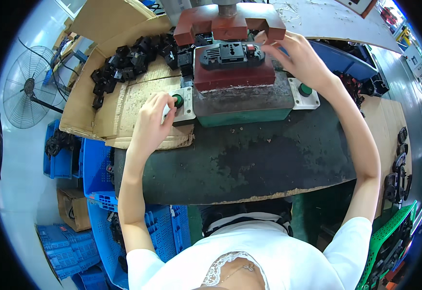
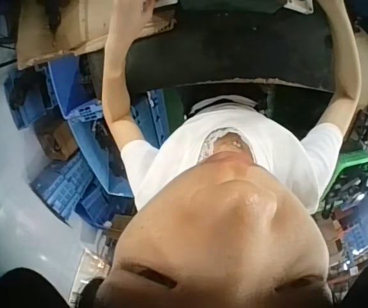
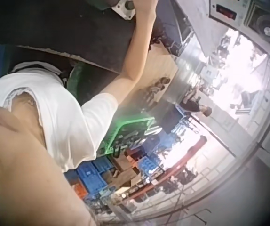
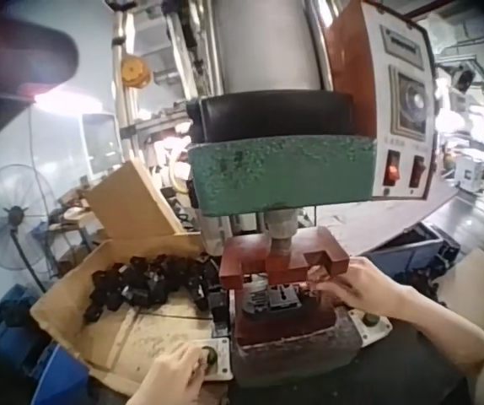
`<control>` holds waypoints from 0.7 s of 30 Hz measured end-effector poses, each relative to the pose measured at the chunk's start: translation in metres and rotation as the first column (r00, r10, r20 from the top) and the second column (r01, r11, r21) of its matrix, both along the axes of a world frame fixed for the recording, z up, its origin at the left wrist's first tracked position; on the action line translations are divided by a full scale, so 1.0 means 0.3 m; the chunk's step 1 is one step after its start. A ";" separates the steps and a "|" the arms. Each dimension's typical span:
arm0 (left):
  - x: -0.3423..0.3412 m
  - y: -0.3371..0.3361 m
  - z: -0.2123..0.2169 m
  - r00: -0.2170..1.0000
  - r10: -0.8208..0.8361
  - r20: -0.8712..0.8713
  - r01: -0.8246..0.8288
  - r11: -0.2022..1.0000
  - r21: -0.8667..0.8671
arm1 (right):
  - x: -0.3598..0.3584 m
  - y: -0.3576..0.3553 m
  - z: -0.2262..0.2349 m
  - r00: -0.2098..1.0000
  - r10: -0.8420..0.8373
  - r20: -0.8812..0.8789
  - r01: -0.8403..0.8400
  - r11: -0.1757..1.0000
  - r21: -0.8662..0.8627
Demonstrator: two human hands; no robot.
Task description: Assembling plastic device housings by placing components into a press machine and operating the machine to join them.
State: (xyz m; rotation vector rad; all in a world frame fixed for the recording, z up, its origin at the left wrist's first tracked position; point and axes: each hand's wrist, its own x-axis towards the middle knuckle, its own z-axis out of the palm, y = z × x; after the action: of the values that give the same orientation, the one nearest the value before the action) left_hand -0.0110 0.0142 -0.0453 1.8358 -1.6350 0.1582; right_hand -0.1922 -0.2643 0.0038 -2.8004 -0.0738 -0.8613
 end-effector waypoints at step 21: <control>-0.050 -0.029 0.036 0.933 0.029 0.359 -0.069 0.992 0.101 | -0.291 0.050 -0.126 0.964 -0.267 0.000 0.265 0.958 -0.106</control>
State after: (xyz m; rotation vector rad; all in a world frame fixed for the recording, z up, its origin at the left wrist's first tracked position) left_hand -0.0259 0.0055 -0.0345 2.0238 -1.8747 0.4541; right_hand -0.2794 -0.2492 -0.0339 -2.9601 0.2746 -0.9185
